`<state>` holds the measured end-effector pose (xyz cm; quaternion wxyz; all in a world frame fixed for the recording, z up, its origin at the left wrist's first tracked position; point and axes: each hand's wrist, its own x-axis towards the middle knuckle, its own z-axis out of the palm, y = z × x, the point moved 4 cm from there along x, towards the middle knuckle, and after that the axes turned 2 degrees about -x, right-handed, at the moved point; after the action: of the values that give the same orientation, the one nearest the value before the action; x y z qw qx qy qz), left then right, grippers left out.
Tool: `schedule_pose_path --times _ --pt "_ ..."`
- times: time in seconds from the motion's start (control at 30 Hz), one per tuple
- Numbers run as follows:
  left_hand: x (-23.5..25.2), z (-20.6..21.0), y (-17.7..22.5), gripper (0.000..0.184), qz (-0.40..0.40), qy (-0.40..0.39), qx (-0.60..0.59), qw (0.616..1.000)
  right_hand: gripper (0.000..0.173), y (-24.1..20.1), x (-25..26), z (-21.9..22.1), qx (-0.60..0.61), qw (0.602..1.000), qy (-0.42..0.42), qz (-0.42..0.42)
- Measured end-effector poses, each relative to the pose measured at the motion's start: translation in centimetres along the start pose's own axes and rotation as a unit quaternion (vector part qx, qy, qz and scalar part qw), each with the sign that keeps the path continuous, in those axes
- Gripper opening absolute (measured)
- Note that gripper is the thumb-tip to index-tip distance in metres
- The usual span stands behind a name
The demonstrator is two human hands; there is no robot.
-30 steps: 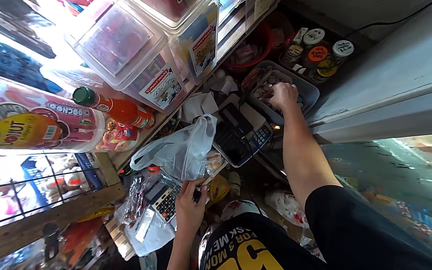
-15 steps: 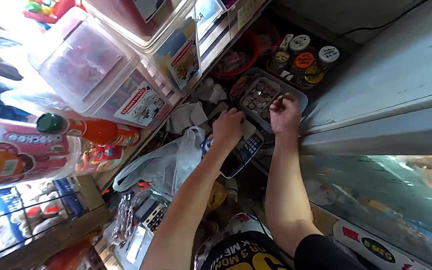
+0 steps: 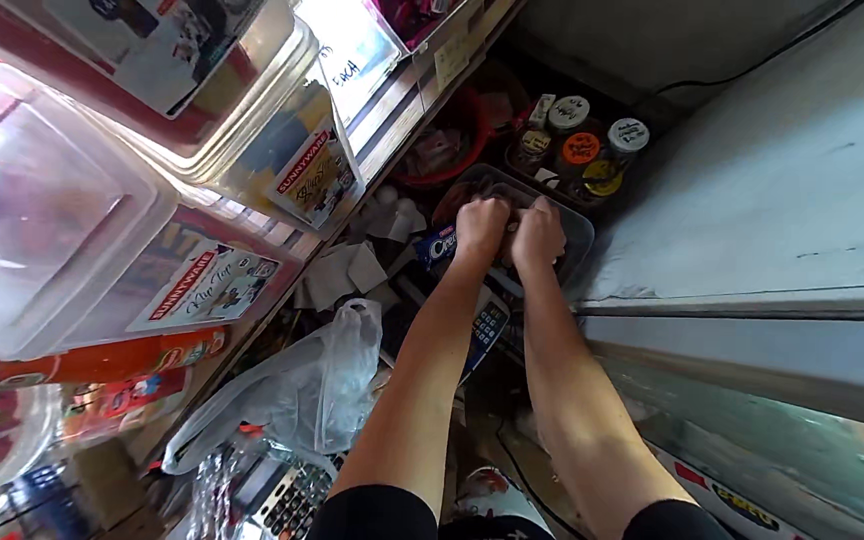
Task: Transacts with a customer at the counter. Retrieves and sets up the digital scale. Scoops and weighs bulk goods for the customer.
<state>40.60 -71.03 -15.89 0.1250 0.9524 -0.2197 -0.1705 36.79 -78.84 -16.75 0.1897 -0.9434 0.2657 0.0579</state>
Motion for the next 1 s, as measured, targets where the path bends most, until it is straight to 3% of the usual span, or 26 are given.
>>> schedule_pose_path --times 0.13,0.33,0.5,0.63,0.77,1.0 --pt "0.4 -0.6 -0.5 0.031 0.015 0.013 -0.001 1.0 0.026 0.4 0.5 0.4 0.002 1.0 -0.006 -0.006" --pt "-0.7 -1.1 0.1 0.015 0.024 -0.099 0.034 0.994 0.022 0.7 0.4 0.4 0.045 0.998 -0.025 -0.019" --pt "-1.5 -0.1 0.5 0.021 0.017 -0.103 0.052 0.993 0.02 1.2 0.0 0.2 0.124 0.992 0.019 0.007" --pt "-1.3 0.0 0.0 0.017 -0.008 -0.094 0.027 0.995 0.022 3.7 -1.6 -0.4 0.283 0.944 0.148 0.083" --pt "-0.8 -0.3 -0.3 0.014 -0.044 -0.094 -0.021 0.994 0.027 5.5 -3.3 0.9 0.395 0.893 0.143 0.163" --pt "-0.5 0.4 0.7 0.019 -0.073 -0.066 0.024 0.995 0.029 5.7 -3.8 1.7 0.426 0.876 0.133 0.182"
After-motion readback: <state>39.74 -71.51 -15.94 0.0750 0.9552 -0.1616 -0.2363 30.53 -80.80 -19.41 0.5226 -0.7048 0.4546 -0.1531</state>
